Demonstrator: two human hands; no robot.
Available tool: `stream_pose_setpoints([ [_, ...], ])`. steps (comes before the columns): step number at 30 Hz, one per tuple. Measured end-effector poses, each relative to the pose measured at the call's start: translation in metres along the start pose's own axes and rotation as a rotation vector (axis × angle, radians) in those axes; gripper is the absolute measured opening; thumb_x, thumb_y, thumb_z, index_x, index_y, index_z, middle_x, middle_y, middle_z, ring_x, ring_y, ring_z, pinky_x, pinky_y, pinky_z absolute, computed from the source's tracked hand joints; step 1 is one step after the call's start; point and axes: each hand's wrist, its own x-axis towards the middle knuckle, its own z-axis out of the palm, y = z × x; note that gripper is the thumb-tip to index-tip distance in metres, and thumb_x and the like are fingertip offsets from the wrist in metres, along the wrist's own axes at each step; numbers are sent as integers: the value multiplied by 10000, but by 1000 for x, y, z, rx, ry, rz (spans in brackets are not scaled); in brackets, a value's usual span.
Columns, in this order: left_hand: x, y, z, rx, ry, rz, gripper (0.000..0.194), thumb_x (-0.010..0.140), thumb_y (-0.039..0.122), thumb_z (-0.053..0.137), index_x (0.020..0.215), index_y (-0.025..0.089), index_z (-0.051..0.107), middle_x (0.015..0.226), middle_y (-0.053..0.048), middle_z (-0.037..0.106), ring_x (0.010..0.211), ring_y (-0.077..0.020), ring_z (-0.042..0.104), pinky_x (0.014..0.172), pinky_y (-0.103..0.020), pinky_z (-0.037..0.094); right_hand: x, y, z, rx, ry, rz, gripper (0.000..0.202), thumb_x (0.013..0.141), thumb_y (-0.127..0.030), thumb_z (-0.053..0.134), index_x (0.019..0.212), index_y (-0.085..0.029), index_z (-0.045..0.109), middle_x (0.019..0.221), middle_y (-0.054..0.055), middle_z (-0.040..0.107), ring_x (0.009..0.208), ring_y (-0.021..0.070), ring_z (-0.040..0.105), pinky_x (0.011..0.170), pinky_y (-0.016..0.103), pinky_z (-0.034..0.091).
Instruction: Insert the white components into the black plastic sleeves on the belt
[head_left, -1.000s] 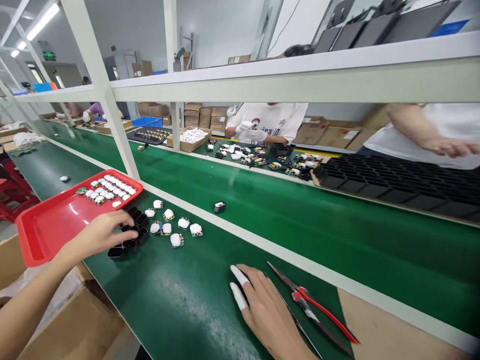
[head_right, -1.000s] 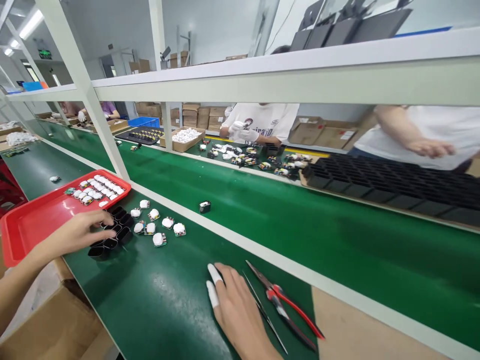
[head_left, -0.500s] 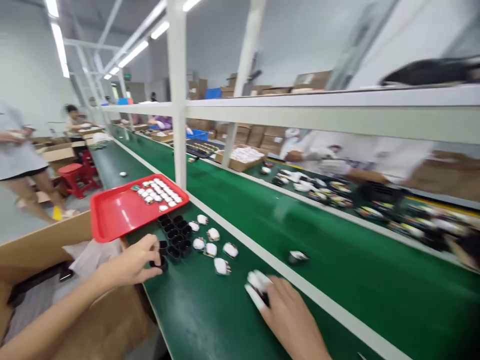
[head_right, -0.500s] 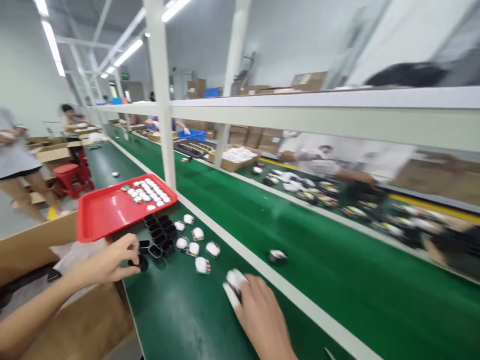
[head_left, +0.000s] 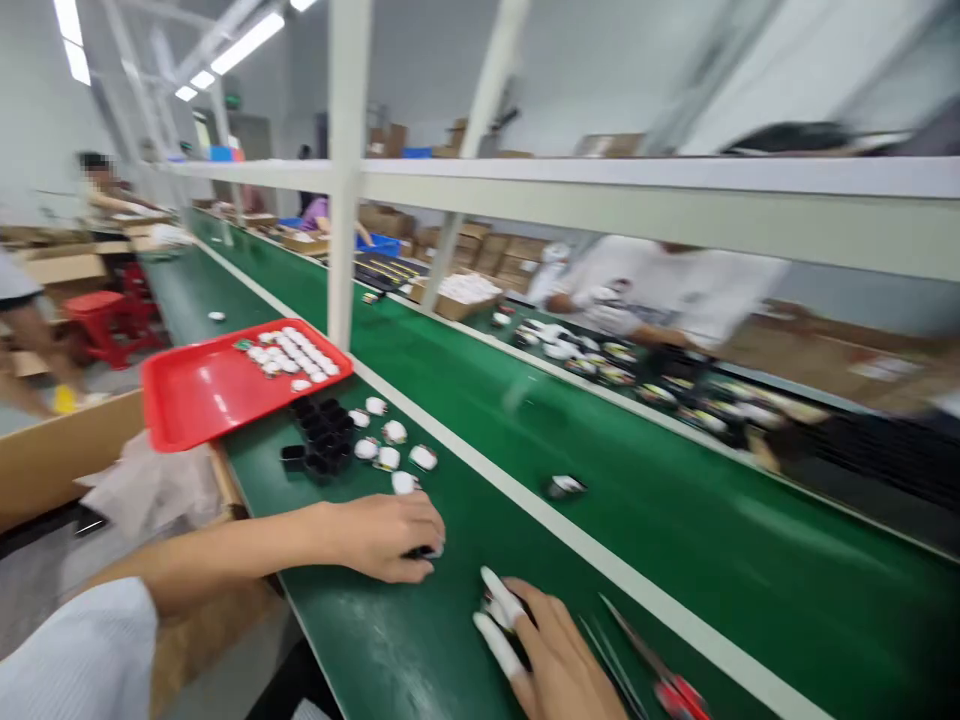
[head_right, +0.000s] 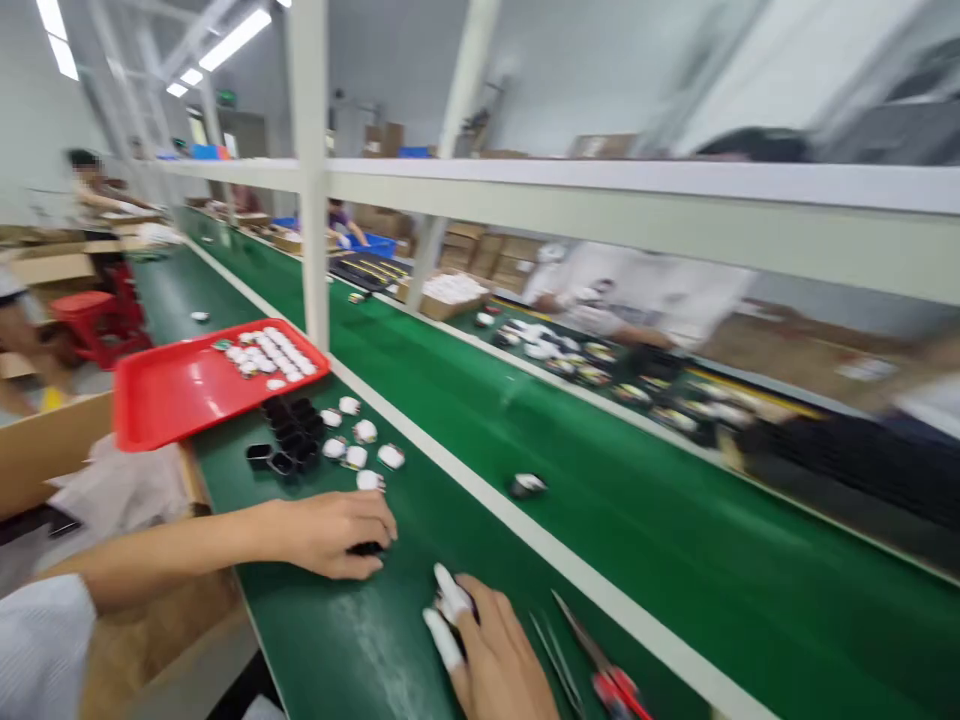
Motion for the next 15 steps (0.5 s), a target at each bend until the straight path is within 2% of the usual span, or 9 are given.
stream_pose_setpoints([
  [3,14,-7,17,-65,-11,-15,141,975,284,708,1035,166,661,1128,-149,711,1070,-285,665,965,-402,560,-10,-19,-21,14,-49,186,459,978,-191,531,1437,-179,530,1394,169,634,1175,295,678,938,436,637],
  [7,29,-16,33,-145,-112,-50,307,914,353,807,1086,183,617,1128,-116,672,1071,-292,639,921,-408,549,-17,-32,-25,107,-89,276,415,1005,-138,522,1416,-191,541,1365,153,643,1212,283,636,992,470,615],
  [11,32,-23,40,-347,-120,-199,594,783,399,909,1221,242,540,1223,-75,626,947,-227,656,813,-357,572,-20,-36,-21,168,-1,337,434,1015,-141,540,1444,-198,506,1264,144,673,1133,276,651,934,476,626],
  [13,31,-28,43,-437,-101,-228,753,714,381,951,1314,262,511,1306,-87,612,981,-227,669,865,-373,589,-19,-37,-20,184,79,375,434,1012,-142,555,1437,-200,492,1206,130,682,1086,264,662,900,459,630],
  [15,29,-33,48,-481,-87,-222,824,713,332,946,1401,275,495,1329,-94,634,1037,-242,676,931,-398,587,-14,-39,-22,198,155,408,408,1003,-139,572,1399,-212,508,1175,115,680,1069,253,664,889,442,625],
])
